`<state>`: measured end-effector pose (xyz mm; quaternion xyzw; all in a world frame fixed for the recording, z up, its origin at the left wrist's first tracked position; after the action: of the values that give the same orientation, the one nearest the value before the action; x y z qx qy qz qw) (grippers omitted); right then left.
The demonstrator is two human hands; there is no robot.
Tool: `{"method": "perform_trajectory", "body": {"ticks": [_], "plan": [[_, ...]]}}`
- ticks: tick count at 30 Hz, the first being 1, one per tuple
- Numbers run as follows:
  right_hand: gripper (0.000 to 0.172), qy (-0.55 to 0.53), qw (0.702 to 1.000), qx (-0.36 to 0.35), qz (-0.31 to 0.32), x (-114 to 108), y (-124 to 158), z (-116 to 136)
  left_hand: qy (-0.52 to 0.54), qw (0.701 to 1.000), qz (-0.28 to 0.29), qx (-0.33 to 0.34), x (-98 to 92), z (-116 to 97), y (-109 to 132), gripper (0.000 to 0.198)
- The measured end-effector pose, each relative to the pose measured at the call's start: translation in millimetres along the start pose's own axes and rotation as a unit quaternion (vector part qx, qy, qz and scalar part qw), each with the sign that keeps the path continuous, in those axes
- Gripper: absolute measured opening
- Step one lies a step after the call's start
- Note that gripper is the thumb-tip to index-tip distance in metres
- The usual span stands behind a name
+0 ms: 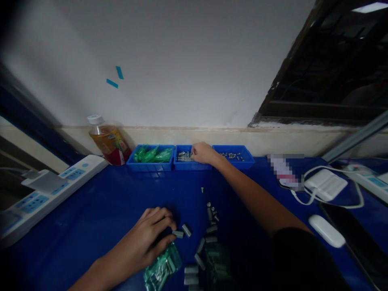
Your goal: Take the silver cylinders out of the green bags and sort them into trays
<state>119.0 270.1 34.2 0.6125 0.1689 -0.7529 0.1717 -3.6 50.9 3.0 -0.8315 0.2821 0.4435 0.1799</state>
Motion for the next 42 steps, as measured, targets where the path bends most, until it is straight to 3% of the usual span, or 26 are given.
{"method": "perform_trajectory", "body": {"ticks": [10,14,18,21,24,27,29,34,38,42], "plan": [[0.026,-0.01,1.0,-0.019,0.002,3.7,5.5,-15.9,0.039,0.999,-0.019,0.011,-2.5,-1.4,-2.2,0.01],[0.019,0.001,1.0,-0.023,0.005,4.9,0.0,-15.7,0.065,0.997,-0.038,0.018,-4.6,-1.7,-1.8,0.01],[0.011,0.02,0.999,-0.029,-0.01,-6.9,0.9,-5.8,0.101,0.99,-0.094,0.031,-12.1,-2.5,-0.1,0.01],[0.013,0.0,0.996,-0.045,-0.071,-22.2,26.8,19.9,0.12,0.98,-0.158,0.012,-22.7,2.7,1.5,0.009],[0.016,-0.106,0.977,-0.107,-0.153,-29.7,81.4,64.0,0.161,0.963,-0.21,-0.044,-31.2,15.9,3.0,0.01],[0.019,-0.164,0.963,-0.173,-0.123,-10.9,135.4,108.4,0.243,0.938,-0.224,-0.105,-30.0,31.1,3.3,0.016],[0.022,-0.16,0.965,-0.18,-0.107,3.4,158.0,124.1,0.299,0.921,-0.214,-0.126,-24.3,36.7,2.0,0.021],[0.011,-0.186,0.956,-0.159,-0.163,11.4,173.7,125.2,0.346,0.912,-0.178,-0.126,-12.9,34.3,-0.8,0.027],[0.01,-0.243,0.949,-0.114,-0.168,11.0,174.9,118.2,0.252,0.946,-0.192,-0.069,-19.0,19.2,2.7,0.02],[0.02,-0.287,0.945,-0.084,-0.133,15.1,179.5,117.7,0.146,0.97,-0.193,0.019,-22.3,-4.0,6.2,0.021]]}}
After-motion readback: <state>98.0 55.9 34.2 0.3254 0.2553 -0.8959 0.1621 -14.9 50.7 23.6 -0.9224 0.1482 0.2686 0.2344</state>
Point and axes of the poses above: each hand's wrist, its own y-axis away from the middle knuckle, its own x-axis out of the palm, z = x × y, the point moved 8 cm from there along -y, towards the middle knuckle
